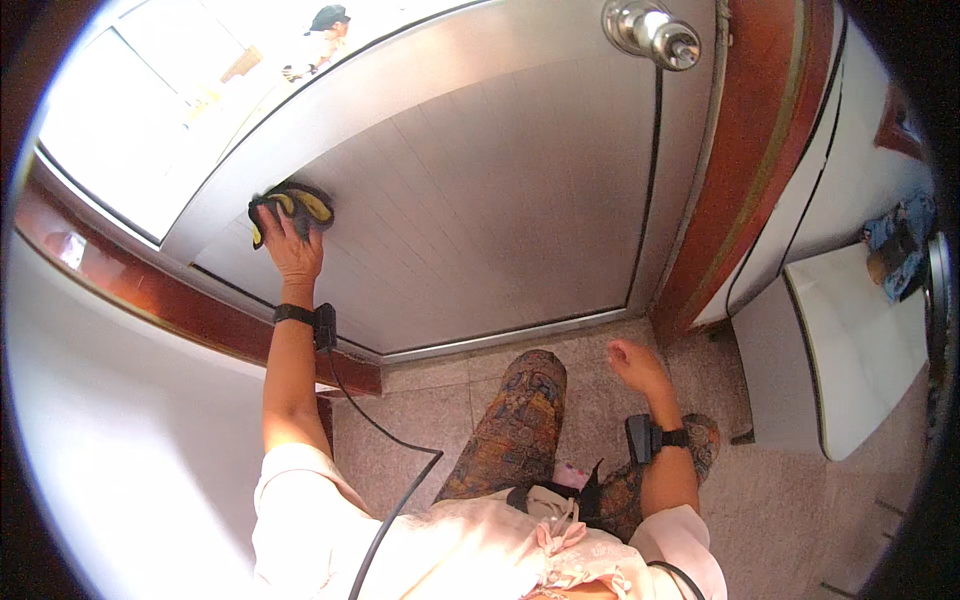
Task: The person cleans a metal door with a glass panel using a yellow sponge and a dark cloth. They wipe the surface in circular and vertical motions, covering the entire door area.
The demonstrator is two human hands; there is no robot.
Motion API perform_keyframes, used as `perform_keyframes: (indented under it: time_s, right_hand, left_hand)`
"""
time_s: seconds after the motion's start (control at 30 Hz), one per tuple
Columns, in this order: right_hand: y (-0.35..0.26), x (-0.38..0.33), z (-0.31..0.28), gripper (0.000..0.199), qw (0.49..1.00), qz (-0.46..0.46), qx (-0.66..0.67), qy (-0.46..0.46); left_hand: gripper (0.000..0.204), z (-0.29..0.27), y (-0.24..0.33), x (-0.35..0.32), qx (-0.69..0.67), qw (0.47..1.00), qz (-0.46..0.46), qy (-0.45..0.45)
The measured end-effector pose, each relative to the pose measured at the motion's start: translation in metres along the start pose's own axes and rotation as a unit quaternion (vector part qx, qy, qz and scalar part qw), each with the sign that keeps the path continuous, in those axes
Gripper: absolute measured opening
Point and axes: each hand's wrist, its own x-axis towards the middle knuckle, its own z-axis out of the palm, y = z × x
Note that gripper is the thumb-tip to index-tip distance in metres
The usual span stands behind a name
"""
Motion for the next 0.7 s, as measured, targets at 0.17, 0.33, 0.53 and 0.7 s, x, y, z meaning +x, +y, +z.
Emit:
perform_keyframes:
  time_s: [0.17, 0.33, 0.53, 0.7]
  right_hand:
    - [-0.004, -0.003, 0.009, 0.032, 1.000, 0.016, -0.024, -0.011]
    - [-0.011, -0.002, 0.005, 0.033, 0.998, 0.009, -0.062, -0.016]
    - [-0.005, 0.003, 0.009, 0.032, 1.000, -0.001, -0.013, -0.026]
    - [0.004, 0.007, 0.009, 0.031, 1.000, -0.010, 0.004, -0.025]
  left_hand:
    - [0.069, 0.023, 0.030, 0.001, -0.058, 0.985, -0.084, 0.142]
    - [0.071, 0.021, 0.136, 0.031, -0.105, 0.981, -0.120, 0.113]
    - [0.069, -0.003, 0.274, 0.083, -0.226, 0.970, -0.030, -0.090]
    - [0.068, -0.008, 0.284, 0.097, -0.205, 0.968, 0.122, -0.075]
